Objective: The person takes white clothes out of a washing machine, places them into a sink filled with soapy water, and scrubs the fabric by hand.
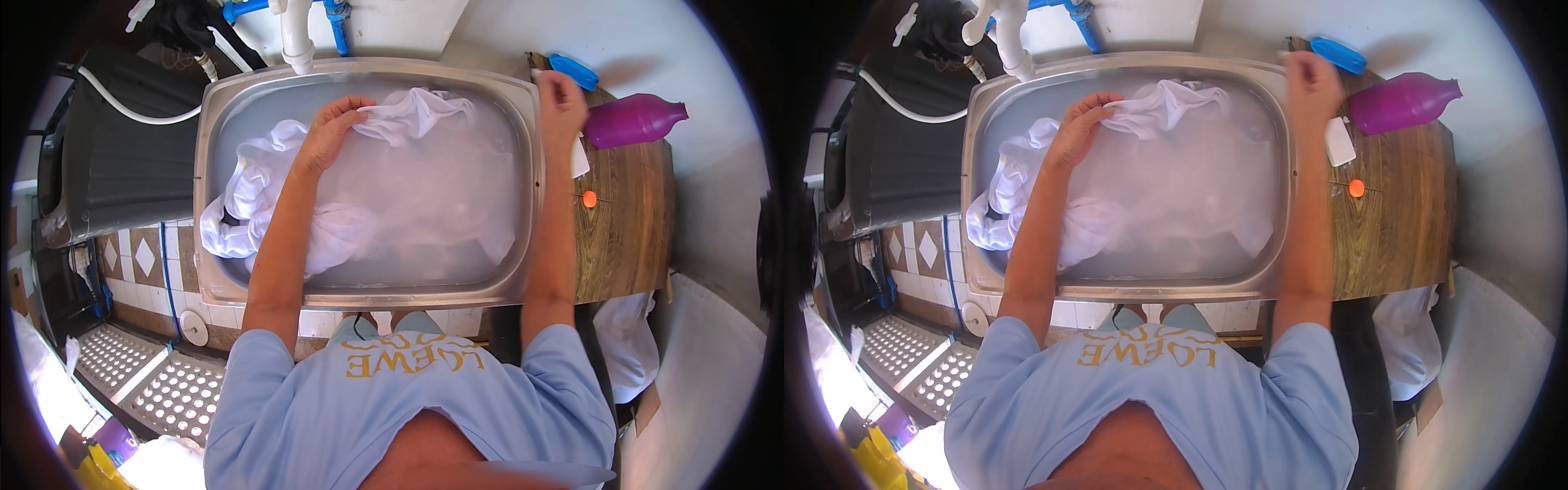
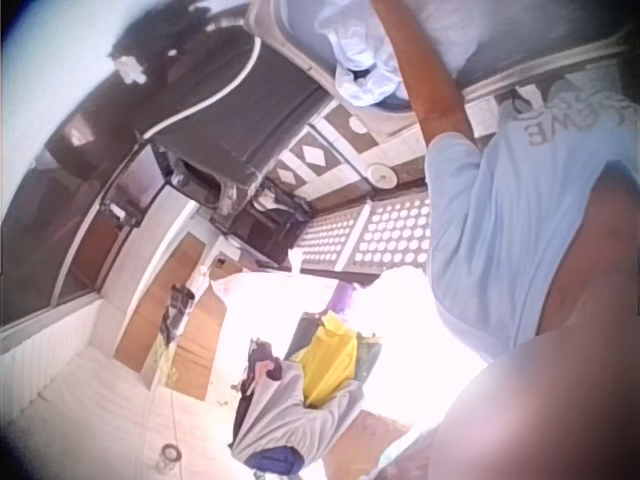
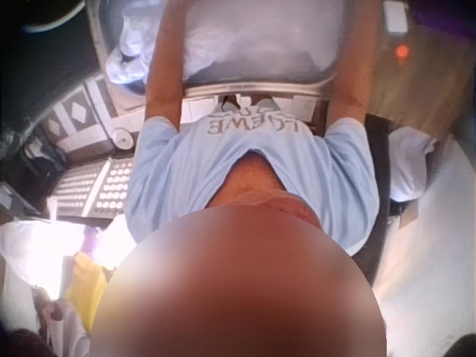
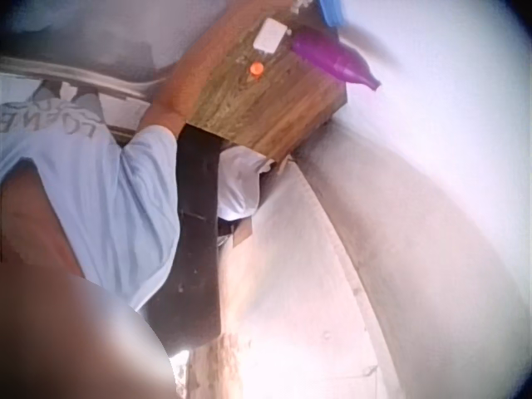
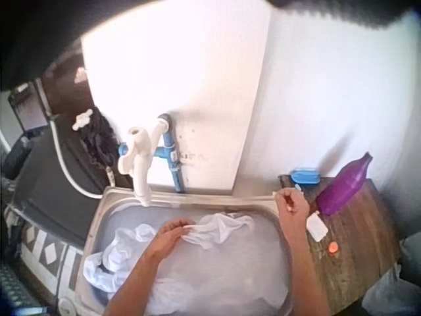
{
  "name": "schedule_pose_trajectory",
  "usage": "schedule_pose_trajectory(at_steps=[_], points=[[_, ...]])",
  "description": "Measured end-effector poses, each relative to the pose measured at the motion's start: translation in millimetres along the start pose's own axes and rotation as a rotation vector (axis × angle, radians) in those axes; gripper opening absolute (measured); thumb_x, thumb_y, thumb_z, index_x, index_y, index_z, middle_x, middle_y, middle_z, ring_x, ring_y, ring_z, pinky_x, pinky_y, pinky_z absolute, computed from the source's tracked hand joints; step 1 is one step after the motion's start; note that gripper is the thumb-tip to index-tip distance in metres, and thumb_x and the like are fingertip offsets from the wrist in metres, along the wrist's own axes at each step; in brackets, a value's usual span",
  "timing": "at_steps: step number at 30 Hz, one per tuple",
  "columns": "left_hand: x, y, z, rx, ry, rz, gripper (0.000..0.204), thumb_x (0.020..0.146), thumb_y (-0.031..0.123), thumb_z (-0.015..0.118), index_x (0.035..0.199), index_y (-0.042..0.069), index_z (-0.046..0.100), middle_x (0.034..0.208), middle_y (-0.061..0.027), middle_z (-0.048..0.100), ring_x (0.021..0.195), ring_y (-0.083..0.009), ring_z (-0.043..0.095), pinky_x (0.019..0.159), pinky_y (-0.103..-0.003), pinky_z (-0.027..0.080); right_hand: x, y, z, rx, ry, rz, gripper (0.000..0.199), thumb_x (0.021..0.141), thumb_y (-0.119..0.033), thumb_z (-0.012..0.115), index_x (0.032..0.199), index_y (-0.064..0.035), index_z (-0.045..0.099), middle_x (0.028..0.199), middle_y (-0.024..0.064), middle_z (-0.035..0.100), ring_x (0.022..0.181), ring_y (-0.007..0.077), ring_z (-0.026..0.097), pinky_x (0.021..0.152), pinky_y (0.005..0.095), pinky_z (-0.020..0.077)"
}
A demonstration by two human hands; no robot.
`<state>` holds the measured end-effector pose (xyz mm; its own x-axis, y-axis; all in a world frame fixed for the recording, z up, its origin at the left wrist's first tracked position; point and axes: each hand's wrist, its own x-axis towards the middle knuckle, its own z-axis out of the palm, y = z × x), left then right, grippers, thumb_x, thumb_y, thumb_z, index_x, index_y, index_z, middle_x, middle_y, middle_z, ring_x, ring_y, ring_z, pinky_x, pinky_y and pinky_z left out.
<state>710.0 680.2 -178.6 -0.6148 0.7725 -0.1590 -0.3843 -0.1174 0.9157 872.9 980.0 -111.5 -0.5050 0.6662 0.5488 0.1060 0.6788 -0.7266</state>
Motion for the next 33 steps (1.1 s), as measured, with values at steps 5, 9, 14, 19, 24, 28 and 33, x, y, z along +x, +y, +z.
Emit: schedule_pose_trajectory(at_steps=[5, 9, 14, 19, 24, 28, 33], points=[[3, -6, -1, -0.003, -0.011, 0.045, 0.023, 0.081, 0.007, 0.058, 0.103, -0.001, 0.062, 0.093, -0.0040, 0.063, 0.087, -0.0111, 0.056, 0.082, -0.024, 0.043, 51, 52, -63, -0.764, -0.343, 0.083, 0.022, 0.077, -0.013, 0.062, 0.099, -0.0076, 0.061, 0.101, 0.0143, 0.063, 0.091, 0.0302, 0.059, 0.077, 0.0384, 0.0470], [0, -1, 0, 0.062, 0.035, 0.093, 0.021, 0.083, 0.006, 0.059, 0.102, -0.001, 0.063, 0.091, -0.0036, 0.064, 0.082, -0.0097, 0.057, 0.077, -0.022, 0.045, 43, 16, -36, -0.741, -0.263, -0.309, 0.031, 0.074, -0.009, 0.059, 0.105, -0.0082, 0.058, 0.109, 0.0149, 0.060, 0.100, 0.0342, 0.055, 0.084, 0.0437, 0.0445], [-8, 19, 22, 0.182, 0.039, 0.177, 0.020, 0.085, 0.008, 0.057, 0.102, 0.000, 0.063, 0.091, -0.0028, 0.064, 0.084, -0.0092, 0.057, 0.079, -0.024, 0.044, -26, -59, 68, 0.033, -0.758, -0.322, 0.037, 0.072, -0.011, 0.061, 0.109, -0.0115, 0.061, 0.107, 0.0147, 0.055, 0.100, 0.0304, 0.054, 0.089, 0.0371, 0.0429], [-9, 28, 27, 0.209, 0.099, 0.300, 0.019, 0.088, 0.009, 0.055, 0.103, -0.001, 0.062, 0.090, -0.0014, 0.063, 0.082, -0.0080, 0.056, 0.077, -0.023, 0.044, -11, -48, 82, -0.030, -0.942, -0.424, 0.011, 0.075, -0.012, 0.062, 0.084, -0.0069, 0.060, 0.090, 0.0071, 0.055, 0.082, 0.0197, 0.052, 0.073, 0.0287, 0.0422], [-7, 12, 20, 0.530, 0.148, 0.371, 0.016, 0.089, 0.009, 0.054, 0.099, 0.000, 0.062, 0.085, 0.0015, 0.061, 0.078, -0.0051, 0.052, 0.071, -0.022, 0.044, -3, -81, 50, 0.782, -0.990, 0.333, 0.017, 0.080, -0.012, 0.063, 0.070, -0.0071, 0.050, 0.076, -0.0023, 0.049, 0.070, 0.0088, 0.044, 0.064, 0.0232, 0.0361], [-17, 31, 36, 0.198, 0.010, 0.265, 0.018, 0.091, 0.017, 0.055, 0.095, 0.001, 0.063, 0.080, 0.0044, 0.058, 0.074, -0.0033, 0.047, 0.069, -0.020, 0.041, -4, -78, 26, 0.989, -0.799, 0.589, 0.017, 0.084, -0.015, 0.061, 0.072, -0.0086, 0.051, 0.080, -0.0017, 0.050, 0.074, 0.0076, 0.046, 0.067, 0.0222, 0.0380], [-38, 66, 49, 0.226, -0.091, 0.252, 0.021, 0.093, 0.026, 0.055, 0.085, 0.007, 0.061, 0.073, 0.0093, 0.049, 0.069, -0.0007, 0.040, 0.064, -0.019, 0.036, -23, -86, -1, 1.094, -0.737, 0.598, 0.023, 0.082, -0.009, 0.062, 0.066, -0.0116, 0.046, 0.074, -0.0023, 0.048, 0.071, 0.0069, 0.044, 0.064, 0.0209, 0.0349]])
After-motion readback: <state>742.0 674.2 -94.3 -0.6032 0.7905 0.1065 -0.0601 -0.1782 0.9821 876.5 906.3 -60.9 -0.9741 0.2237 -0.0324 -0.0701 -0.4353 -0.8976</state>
